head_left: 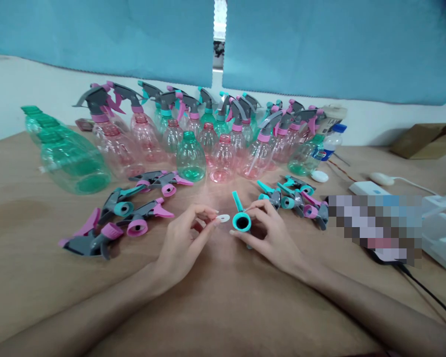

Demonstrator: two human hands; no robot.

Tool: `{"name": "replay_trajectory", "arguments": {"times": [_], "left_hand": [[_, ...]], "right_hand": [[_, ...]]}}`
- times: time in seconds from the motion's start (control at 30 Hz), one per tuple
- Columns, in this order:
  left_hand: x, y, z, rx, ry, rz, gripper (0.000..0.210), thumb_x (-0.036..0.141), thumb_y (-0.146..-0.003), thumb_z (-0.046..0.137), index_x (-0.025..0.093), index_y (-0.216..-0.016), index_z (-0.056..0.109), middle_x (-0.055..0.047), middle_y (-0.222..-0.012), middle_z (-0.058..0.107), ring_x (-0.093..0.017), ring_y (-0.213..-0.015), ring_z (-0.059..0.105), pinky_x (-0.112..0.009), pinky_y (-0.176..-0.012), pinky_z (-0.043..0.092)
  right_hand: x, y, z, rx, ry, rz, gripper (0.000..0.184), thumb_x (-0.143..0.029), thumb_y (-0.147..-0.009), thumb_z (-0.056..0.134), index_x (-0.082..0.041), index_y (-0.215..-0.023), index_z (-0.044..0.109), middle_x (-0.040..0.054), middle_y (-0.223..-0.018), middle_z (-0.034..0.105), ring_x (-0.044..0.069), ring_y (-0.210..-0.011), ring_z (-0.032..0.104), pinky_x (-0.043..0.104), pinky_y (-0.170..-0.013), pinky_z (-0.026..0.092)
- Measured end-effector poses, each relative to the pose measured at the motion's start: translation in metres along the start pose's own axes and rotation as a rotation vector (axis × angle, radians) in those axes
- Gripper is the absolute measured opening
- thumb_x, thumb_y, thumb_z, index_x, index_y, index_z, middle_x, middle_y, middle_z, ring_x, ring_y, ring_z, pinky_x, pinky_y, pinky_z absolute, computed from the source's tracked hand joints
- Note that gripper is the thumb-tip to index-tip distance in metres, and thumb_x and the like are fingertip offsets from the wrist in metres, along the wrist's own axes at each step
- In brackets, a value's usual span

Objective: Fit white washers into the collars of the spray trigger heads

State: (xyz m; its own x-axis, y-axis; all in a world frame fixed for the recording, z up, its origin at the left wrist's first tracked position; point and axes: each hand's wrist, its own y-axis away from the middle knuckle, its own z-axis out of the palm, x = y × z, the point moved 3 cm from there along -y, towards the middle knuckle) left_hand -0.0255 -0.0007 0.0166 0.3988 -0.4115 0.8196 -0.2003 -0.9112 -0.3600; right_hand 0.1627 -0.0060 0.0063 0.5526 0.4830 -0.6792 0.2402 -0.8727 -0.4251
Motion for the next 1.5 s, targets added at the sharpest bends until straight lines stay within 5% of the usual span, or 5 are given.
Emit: {"name": "replay_trajectory", "arguments": {"times": [0.27, 0.47, 0.63, 1.37, 1.5], "left_hand": [[0.001, -0.001, 0.0, 0.01, 0.013, -0.018, 0.012, 0.031, -0.088, 0.056, 0.02, -0.094, 0.057, -0.002, -0.088, 0.064, -0.013, -0.073, 0.063, -0.023, -0.06, 0.051], [0.001, 0.0, -0.001, 0.015, 0.007, -0.021, 0.011, 0.029, -0.088, 0.056, 0.02, -0.095, 0.057, -0.002, -0.088, 0.065, -0.014, -0.074, 0.064, -0.024, -0.06, 0.051], [0.002, 0.003, 0.002, -0.009, 0.068, 0.026, 0.01, 0.027, -0.087, 0.058, 0.02, -0.093, 0.057, -0.001, -0.086, 0.064, -0.013, -0.071, 0.063, -0.023, -0.06, 0.053], [0.014, 0.003, 0.006, -0.058, -0.13, 0.287, 0.005, 0.022, -0.085, 0.061, 0.018, -0.086, 0.057, 0.001, -0.077, 0.063, -0.009, -0.061, 0.057, -0.019, -0.053, 0.048], [0.023, 0.004, 0.003, -0.063, -0.167, 0.448, 0.004, 0.018, -0.086, 0.056, 0.018, -0.088, 0.059, -0.002, -0.082, 0.062, -0.013, -0.071, 0.058, -0.025, -0.061, 0.05]], "right_hand": [[-0.001, 0.006, -0.004, 0.116, -0.075, 0.03, 0.016, -0.037, -0.081, 0.065, -0.023, -0.089, 0.061, 0.0034, -0.089, 0.05, 0.017, -0.079, 0.053, 0.03, -0.064, 0.049], [0.001, 0.005, 0.008, -0.132, -0.071, 0.067, 0.022, -0.034, -0.083, 0.064, -0.023, -0.101, 0.063, -0.0017, -0.072, 0.054, 0.012, -0.06, 0.048, 0.025, -0.054, 0.041], [-0.001, 0.003, 0.008, -0.17, -0.125, 0.101, 0.025, -0.037, -0.084, 0.062, -0.021, -0.103, 0.061, -0.0011, -0.077, 0.062, 0.012, -0.06, 0.048, 0.024, -0.054, 0.04], [-0.006, 0.006, 0.012, -0.277, -0.026, -0.034, 0.017, -0.026, -0.084, 0.063, -0.02, -0.099, 0.059, 0.0017, -0.088, 0.059, 0.015, -0.076, 0.056, 0.026, -0.067, 0.043], [-0.005, 0.006, 0.013, -0.267, -0.032, -0.041, 0.015, -0.022, -0.084, 0.062, -0.019, -0.098, 0.058, 0.0015, -0.089, 0.06, 0.015, -0.077, 0.056, 0.026, -0.067, 0.043]]}}
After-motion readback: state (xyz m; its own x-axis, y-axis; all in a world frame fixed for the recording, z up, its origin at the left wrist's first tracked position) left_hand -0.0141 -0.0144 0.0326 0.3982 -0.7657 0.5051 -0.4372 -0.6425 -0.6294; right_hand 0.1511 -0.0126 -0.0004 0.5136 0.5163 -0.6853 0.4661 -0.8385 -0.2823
